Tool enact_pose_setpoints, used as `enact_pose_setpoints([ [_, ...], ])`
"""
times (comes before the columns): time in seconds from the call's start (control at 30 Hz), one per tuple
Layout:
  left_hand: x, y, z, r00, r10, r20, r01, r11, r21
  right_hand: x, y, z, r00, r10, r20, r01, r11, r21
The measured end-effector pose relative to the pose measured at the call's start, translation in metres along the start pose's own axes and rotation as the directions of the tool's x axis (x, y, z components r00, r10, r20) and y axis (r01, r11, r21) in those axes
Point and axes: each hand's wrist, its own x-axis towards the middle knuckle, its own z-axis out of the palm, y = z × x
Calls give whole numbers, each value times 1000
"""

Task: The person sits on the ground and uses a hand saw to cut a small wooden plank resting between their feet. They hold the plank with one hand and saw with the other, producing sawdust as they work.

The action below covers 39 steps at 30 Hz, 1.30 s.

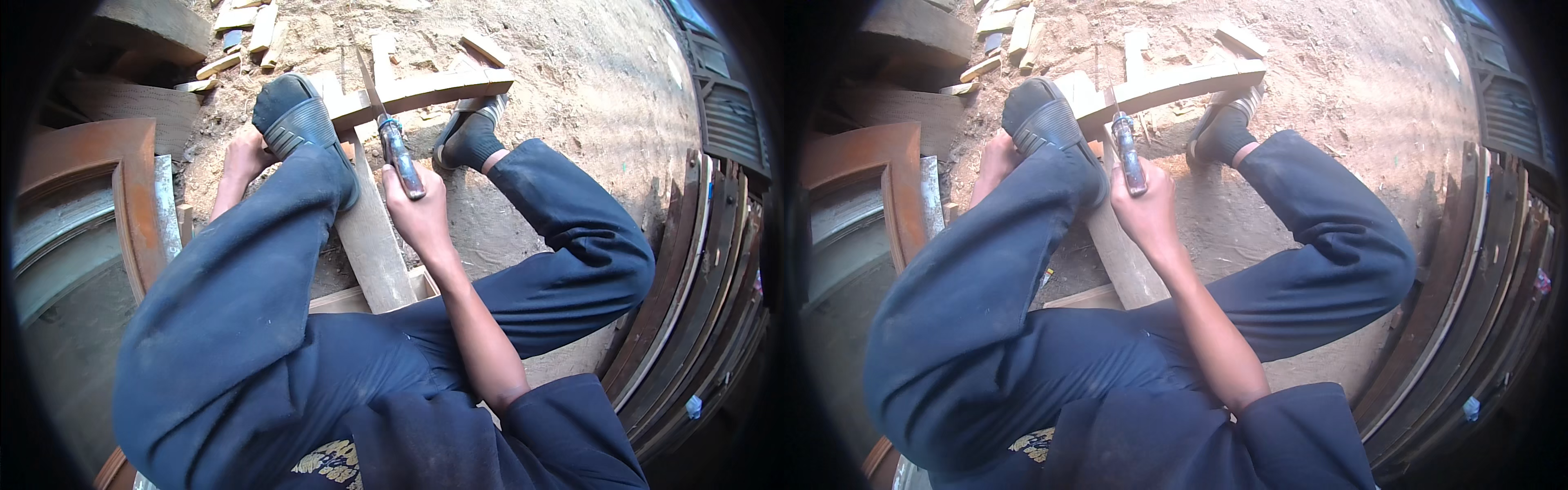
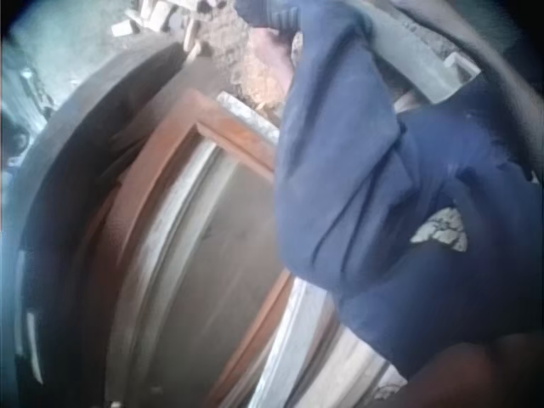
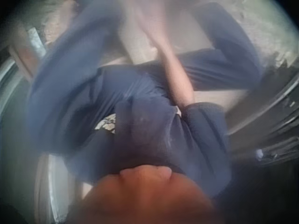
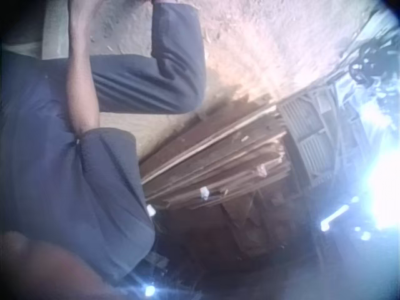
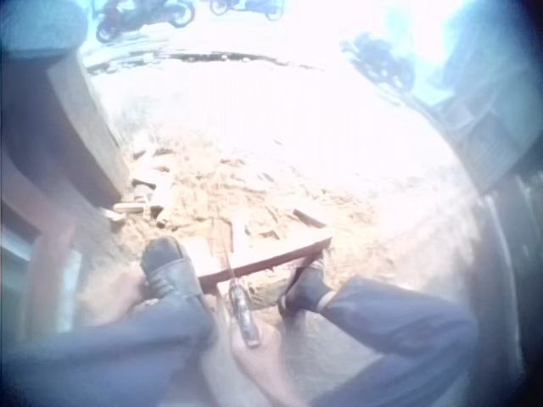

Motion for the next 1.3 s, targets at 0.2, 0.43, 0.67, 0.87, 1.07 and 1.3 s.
enact_pose_setpoints([
  [0.2,0,-16,11,999,-6,-49,9,998,56,-61,-2,-42,992,94,90,-84,991,-107],
  [0.43,-1,-15,13,998,-36,-42,36,999,3,3,-4,1,1000,-4,30,3,999,34],
  [0.67,-1,4,-13,998,40,-52,-37,997,67,-61,-2,-36,996,45,79,-38,995,-97],
  [0.87,-2,-5,4,995,37,-90,-41,998,-45,3,-5,2,999,12,50,-10,999,-47],
  [1.07,-3,10,-19,999,-28,21,27,999,34,-62,-4,-33,995,75,58,-71,995,-64],
  [1.3,-2,-11,18,997,-15,-73,9,997,-81,0,-4,9,999,15,37,-15,1000,-3],
])
